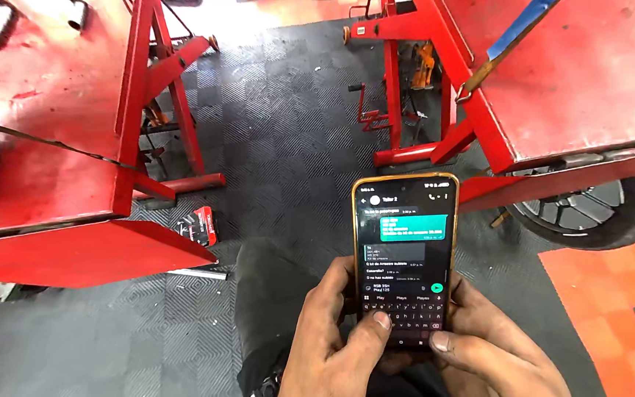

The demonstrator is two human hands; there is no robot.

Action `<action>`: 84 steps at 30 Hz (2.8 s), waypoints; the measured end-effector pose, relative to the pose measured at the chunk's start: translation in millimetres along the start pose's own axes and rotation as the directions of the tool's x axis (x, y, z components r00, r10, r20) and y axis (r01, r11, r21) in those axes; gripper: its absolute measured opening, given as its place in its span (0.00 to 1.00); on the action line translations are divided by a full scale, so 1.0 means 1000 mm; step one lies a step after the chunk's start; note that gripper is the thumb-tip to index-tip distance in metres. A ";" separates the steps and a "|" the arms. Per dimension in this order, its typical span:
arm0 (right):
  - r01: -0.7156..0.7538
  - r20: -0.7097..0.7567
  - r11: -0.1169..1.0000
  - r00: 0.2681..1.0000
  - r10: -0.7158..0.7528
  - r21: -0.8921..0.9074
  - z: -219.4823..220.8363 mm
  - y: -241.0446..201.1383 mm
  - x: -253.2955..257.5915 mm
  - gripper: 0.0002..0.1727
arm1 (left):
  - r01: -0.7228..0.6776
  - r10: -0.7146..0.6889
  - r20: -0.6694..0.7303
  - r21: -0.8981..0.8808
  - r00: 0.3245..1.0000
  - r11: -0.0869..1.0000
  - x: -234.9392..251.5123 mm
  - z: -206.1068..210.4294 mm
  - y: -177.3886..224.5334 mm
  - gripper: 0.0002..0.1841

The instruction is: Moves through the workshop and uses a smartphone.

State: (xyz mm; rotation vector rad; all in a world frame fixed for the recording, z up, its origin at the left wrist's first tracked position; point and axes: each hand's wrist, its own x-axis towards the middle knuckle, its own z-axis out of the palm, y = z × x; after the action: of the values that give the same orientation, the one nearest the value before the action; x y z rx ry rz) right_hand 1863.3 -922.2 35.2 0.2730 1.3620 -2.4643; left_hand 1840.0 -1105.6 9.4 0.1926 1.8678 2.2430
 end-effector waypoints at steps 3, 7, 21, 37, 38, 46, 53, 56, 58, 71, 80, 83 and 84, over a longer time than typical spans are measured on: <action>0.003 -0.006 1.000 1.000 -0.003 0.007 0.000 0.000 0.000 0.24 | -0.003 0.003 0.015 0.004 1.000 1.000 -0.001 -0.001 0.000 0.21; -0.002 -0.045 1.000 0.999 0.001 -0.011 0.002 0.000 -0.001 0.22 | 0.005 -0.005 0.022 0.002 1.000 1.000 -0.002 0.000 0.000 0.22; -0.002 -0.038 1.000 0.999 0.002 0.004 0.001 0.001 0.000 0.22 | 0.005 -0.006 0.013 0.041 1.000 0.999 -0.001 0.000 -0.001 0.22; 0.006 -0.025 1.000 1.000 -0.005 0.016 0.001 0.004 0.001 0.22 | 0.011 -0.012 0.030 0.029 0.999 1.000 -0.002 -0.003 -0.002 0.23; 0.011 -0.019 1.000 1.000 -0.011 0.025 0.000 0.004 0.001 0.22 | 0.008 -0.008 0.030 0.030 1.000 1.000 -0.003 -0.004 -0.003 0.23; 0.002 -0.054 1.000 0.999 -0.002 0.005 0.003 0.005 0.000 0.21 | -0.011 0.010 0.036 0.026 0.999 1.000 -0.005 -0.005 -0.003 0.24; 0.046 -0.035 0.997 0.998 -0.048 -0.056 0.001 0.009 -0.001 0.23 | -0.012 0.010 0.039 0.045 0.999 0.999 -0.007 -0.005 -0.003 0.25; 0.125 -0.048 0.985 0.990 -0.131 -0.115 0.003 0.016 -0.002 0.28 | -0.036 0.032 0.057 0.062 0.998 0.997 -0.007 -0.004 -0.004 0.25; 0.146 -0.080 0.978 0.984 -0.159 -0.150 0.005 0.018 -0.002 0.29 | -0.056 0.050 0.067 0.078 0.996 0.995 -0.006 -0.002 -0.004 0.24; 0.172 -0.114 0.967 0.974 -0.196 -0.191 0.005 0.020 -0.002 0.30 | -0.127 0.110 0.168 0.097 0.980 0.987 -0.004 -0.008 -0.007 0.27; 0.175 -0.058 0.973 0.981 -0.185 -0.148 0.000 0.019 0.001 0.19 | -0.062 0.055 0.097 0.074 0.994 0.995 -0.004 -0.008 -0.004 0.27; 0.163 -0.049 0.976 0.984 -0.172 -0.141 0.001 0.018 0.000 0.20 | -0.063 0.057 0.088 0.067 0.994 0.996 -0.004 -0.008 -0.004 0.27; 0.159 -0.051 0.977 0.985 -0.168 -0.141 0.001 0.018 0.000 0.21 | -0.061 0.055 0.089 0.067 0.994 0.996 -0.004 -0.008 -0.004 0.27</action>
State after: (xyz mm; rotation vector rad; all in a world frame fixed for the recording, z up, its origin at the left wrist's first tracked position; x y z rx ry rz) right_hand 1869.6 -932.0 22.1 0.2157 1.6321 -2.4961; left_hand 1842.9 -1113.2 4.0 0.3554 1.9192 2.1708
